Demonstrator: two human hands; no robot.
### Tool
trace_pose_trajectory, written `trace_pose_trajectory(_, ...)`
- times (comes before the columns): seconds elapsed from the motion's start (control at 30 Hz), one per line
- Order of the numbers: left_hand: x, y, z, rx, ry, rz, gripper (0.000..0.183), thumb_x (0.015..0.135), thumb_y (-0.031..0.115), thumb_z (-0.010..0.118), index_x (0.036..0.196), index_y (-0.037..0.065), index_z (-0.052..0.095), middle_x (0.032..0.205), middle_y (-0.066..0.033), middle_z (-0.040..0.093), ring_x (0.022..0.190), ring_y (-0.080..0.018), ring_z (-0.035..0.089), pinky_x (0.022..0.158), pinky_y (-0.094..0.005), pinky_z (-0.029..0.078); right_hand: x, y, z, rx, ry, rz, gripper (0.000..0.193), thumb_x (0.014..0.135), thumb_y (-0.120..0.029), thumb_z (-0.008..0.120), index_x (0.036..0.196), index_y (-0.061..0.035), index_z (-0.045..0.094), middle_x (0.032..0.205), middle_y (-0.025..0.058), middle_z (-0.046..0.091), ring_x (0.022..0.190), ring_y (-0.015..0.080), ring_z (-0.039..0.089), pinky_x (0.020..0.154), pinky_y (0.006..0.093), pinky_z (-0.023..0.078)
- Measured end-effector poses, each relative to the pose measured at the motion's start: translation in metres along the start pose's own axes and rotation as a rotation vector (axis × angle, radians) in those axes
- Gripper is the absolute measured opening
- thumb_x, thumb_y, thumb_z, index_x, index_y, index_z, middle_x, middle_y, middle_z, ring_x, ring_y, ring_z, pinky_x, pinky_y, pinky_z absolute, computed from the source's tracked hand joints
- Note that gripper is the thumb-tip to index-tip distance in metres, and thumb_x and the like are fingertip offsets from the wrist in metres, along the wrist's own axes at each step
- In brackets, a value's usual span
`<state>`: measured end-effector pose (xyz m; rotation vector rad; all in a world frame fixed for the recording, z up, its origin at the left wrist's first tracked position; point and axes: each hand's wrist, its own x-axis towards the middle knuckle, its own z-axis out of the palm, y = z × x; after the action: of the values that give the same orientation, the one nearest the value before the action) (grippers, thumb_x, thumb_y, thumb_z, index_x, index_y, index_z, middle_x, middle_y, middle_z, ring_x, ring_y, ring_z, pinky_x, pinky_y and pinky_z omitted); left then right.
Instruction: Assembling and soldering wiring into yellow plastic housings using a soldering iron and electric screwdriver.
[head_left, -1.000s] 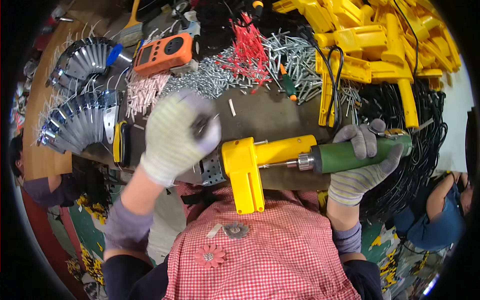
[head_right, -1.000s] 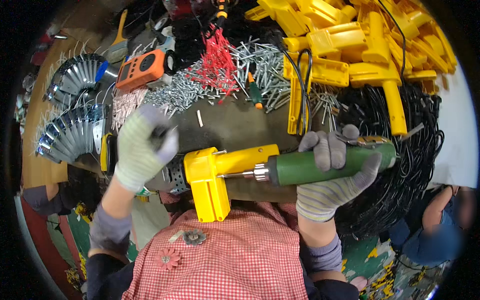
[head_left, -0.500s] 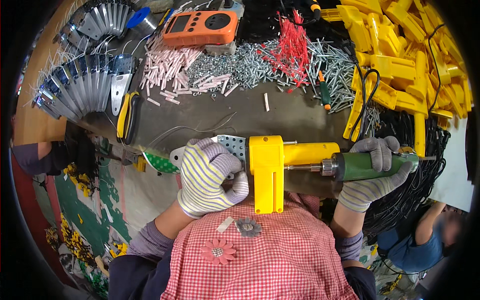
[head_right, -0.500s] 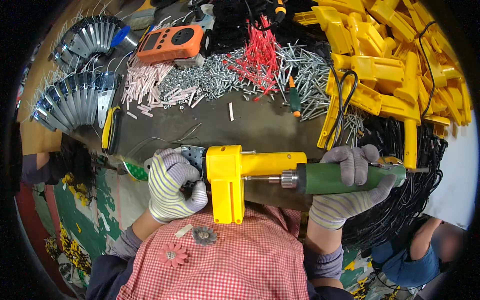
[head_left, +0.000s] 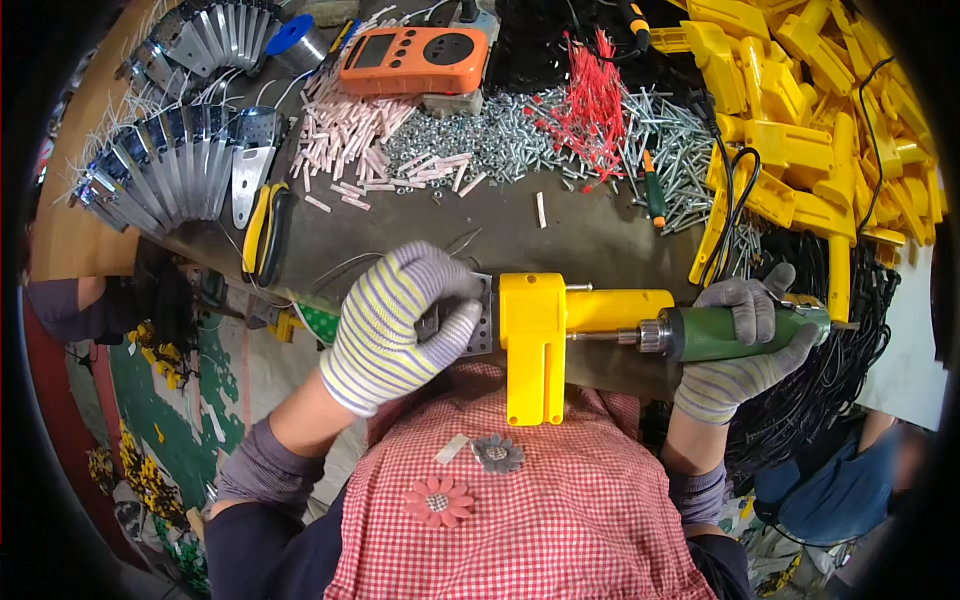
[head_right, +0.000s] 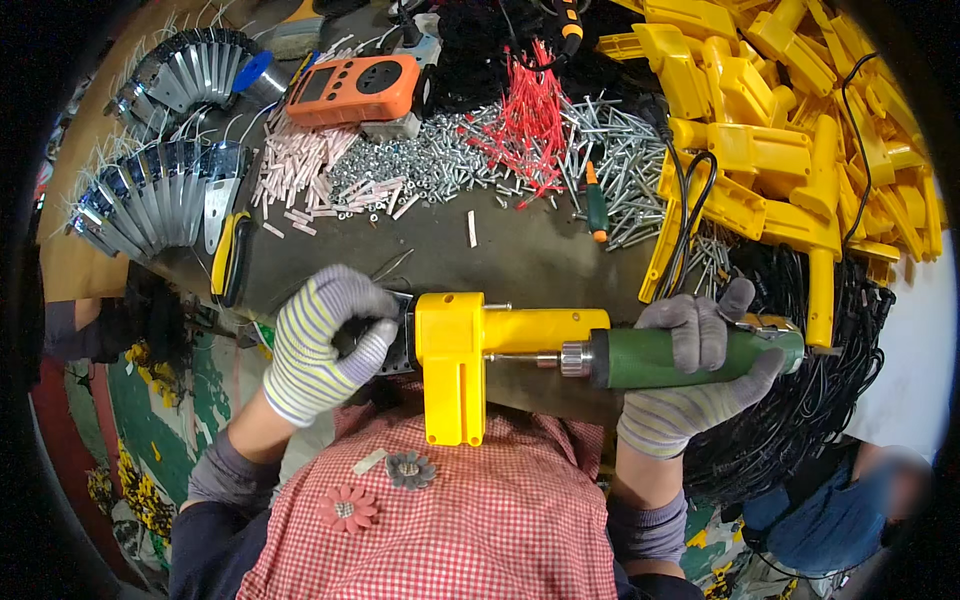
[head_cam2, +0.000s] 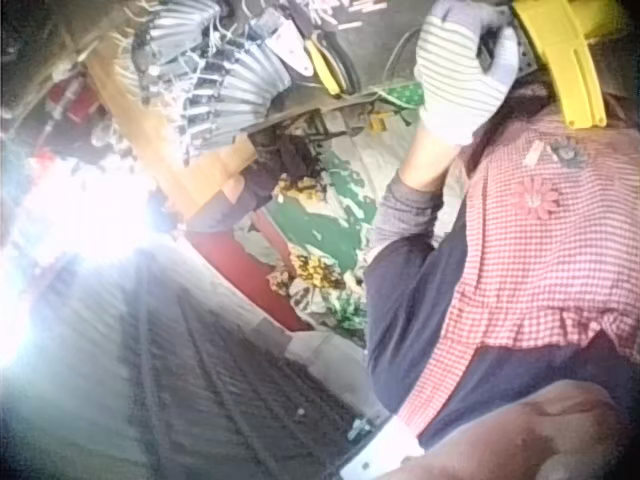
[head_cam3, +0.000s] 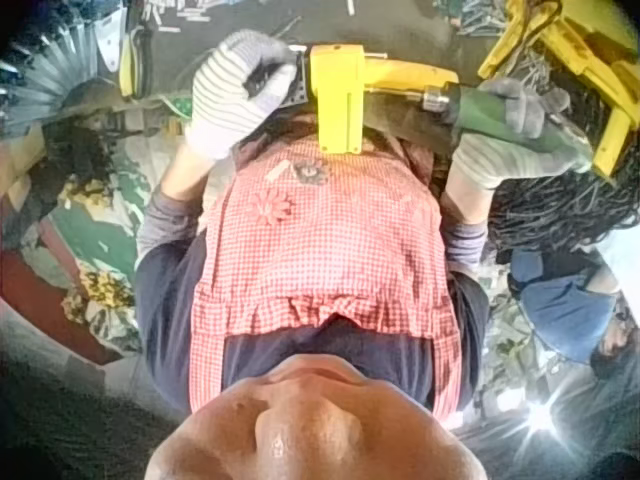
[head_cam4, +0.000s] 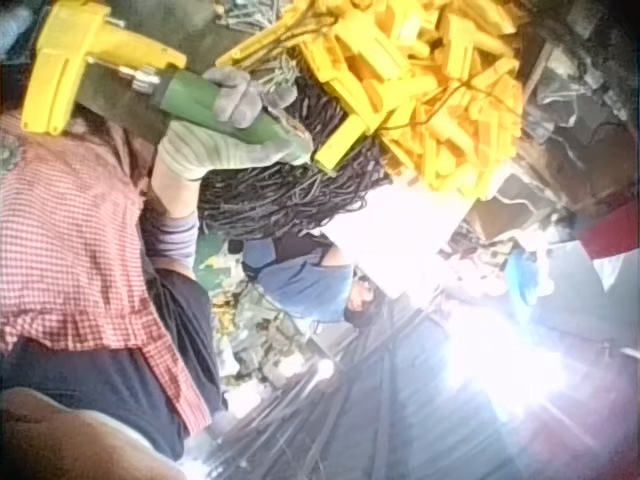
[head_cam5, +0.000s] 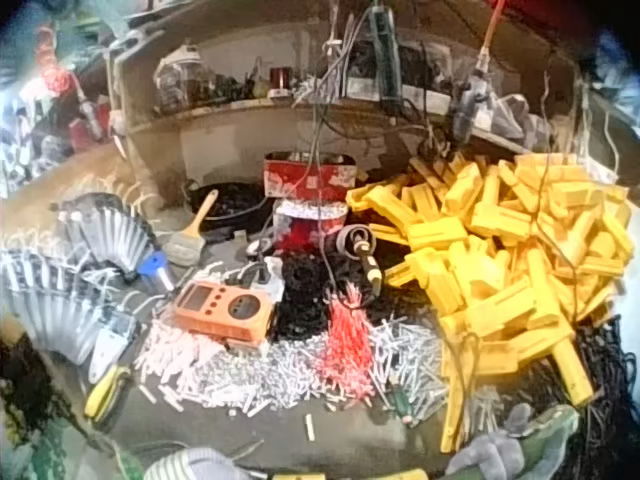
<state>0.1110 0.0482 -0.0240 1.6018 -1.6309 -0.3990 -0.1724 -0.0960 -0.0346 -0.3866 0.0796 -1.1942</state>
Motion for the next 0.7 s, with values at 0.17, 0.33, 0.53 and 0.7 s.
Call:
trace_pose_trajectory(0.17, 0.023, -0.006, -0.015, 0.299, -0.399, 0.216, 0.080, 0.061, 0.055, 0.075, 0.124, 0.008, 0.058, 0.114, -0.0100, 0.061, 0.113, -0.0313, 0.054, 0.099, -0.0502, 0.035, 0.003, 0.009, -0.002, 0.008, 0.032, -0.012, 0.052, 0.090, -0.048, 0.063, 0.116, -0.0031, 0.061, 0.060, -0.0051, 0.042, 0.056, 0.0089, 0.043, 0.092, 0.0351, 0.048)
trace_pose_trajectory(0.33, 0.029, -0.018, -0.007, 0.067, -0.451, 0.185, 0.075, 0.060, 0.038, 0.076, 0.126, 0.009, 0.057, 0.114, -0.0113, 0.060, 0.110, -0.0313, 0.056, 0.098, -0.0508, 0.039, 0.008, 0.008, -0.005, 0.052, -0.035, 0.008, 0.040, 0.091, -0.045, 0.063, 0.098, -0.0053, 0.059, 0.049, -0.0082, 0.035, 0.044, 0.0045, 0.036, 0.090, 0.0341, 0.048)
trace_pose_trajectory(0.53, 0.031, -0.024, -0.001, -0.032, -0.398, 0.250, 0.070, 0.056, 0.034, 0.079, 0.118, 0.008, 0.060, 0.104, -0.0134, 0.061, 0.100, -0.0351, 0.060, 0.092, -0.0486, 0.043, 0.016, 0.020, -0.002, 0.094, -0.009, 0.023, 0.037, 0.090, -0.043, 0.066, 0.091, -0.0079, 0.057, 0.046, -0.0095, 0.032, 0.040, 0.0036, 0.031, 0.083, 0.0288, 0.046)
trace_pose_trajectory(0.7, 0.026, -0.020, -0.005, -0.002, -0.380, 0.216, 0.072, 0.056, 0.034, 0.079, 0.119, 0.008, 0.060, 0.108, -0.0131, 0.059, 0.102, -0.0348, 0.058, 0.093, -0.0463, 0.043, 0.005, 0.027, 0.021, 0.004, -0.026, -0.076, 0.054, 0.087, -0.047, 0.068, 0.113, 0.0000, 0.062, 0.049, -0.0079, 0.033, 0.041, 0.0059, 0.032, 0.080, 0.0268, 0.044)
